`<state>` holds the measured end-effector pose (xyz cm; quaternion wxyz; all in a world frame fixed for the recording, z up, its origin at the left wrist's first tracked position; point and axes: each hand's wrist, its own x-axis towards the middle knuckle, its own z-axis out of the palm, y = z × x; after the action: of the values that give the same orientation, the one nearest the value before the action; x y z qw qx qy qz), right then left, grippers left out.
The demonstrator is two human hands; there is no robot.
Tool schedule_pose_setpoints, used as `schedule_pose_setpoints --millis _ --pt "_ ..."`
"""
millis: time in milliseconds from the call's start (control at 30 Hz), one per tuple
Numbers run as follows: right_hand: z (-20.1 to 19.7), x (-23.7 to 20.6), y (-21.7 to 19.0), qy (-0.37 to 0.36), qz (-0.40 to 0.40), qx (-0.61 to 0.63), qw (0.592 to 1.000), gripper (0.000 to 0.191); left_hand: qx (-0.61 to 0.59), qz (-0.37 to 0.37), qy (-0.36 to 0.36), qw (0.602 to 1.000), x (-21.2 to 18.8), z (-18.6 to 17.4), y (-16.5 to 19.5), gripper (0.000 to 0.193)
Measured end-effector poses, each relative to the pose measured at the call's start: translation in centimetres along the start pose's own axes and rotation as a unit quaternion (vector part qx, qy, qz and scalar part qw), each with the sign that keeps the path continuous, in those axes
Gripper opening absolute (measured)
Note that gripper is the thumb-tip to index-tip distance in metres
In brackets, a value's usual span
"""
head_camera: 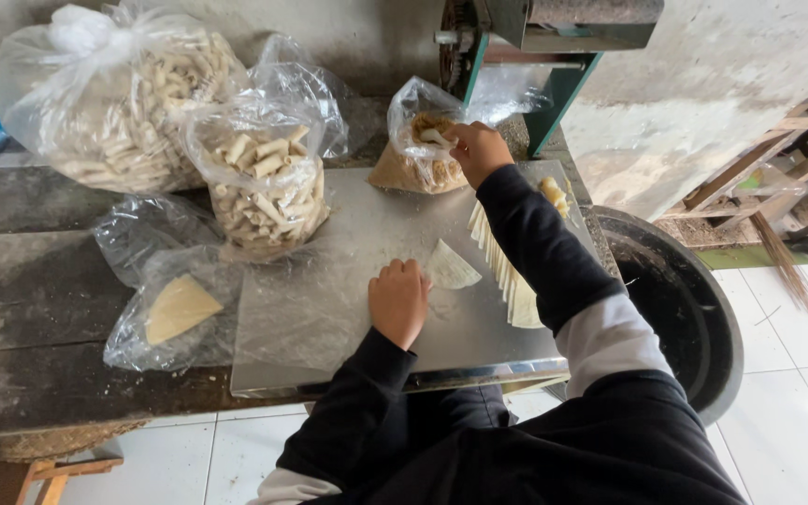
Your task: The person repeatedly folds triangular dough wrappers, scoops a brown granular filling from a bag, places it into the wrapper, and folds it into a sealed dumpling. The finished dumplings are placed into a plastic bag on the table. The person also separates and stacks additional dough wrappers during the process.
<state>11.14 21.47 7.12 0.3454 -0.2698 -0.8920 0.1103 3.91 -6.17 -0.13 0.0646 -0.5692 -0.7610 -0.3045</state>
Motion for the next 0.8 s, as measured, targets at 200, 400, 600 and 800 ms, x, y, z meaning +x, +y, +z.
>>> schedule_pose_setpoints --millis 200,400,600,800 --pt "0.4 2.8 0.4 -0.025 -0.036 0.013 0.999 0.023 -0.104 0.015 0.007 0.994 -0.5 0.1 0.0 0.017" --pt "0.8 4.8 0.5 0.050 -0.071 0.011 0.996 0.014 -0.019 -0.004 -0.002 1.000 -0.9 -1.3 0.7 0.031" --pt "1.2 4.8 0.3 -0.014 -0.090 0.072 0.993 0.011 -0.002 0.029 0.004 1.000 -1.2 -1.1 1.1 0.023" --pt "-2.7 3.9 -0.8 0.019 -0.011 0.108 0.994 0.009 -0.123 0.022 0.009 0.992 -1.2 -1.4 1.1 0.015"
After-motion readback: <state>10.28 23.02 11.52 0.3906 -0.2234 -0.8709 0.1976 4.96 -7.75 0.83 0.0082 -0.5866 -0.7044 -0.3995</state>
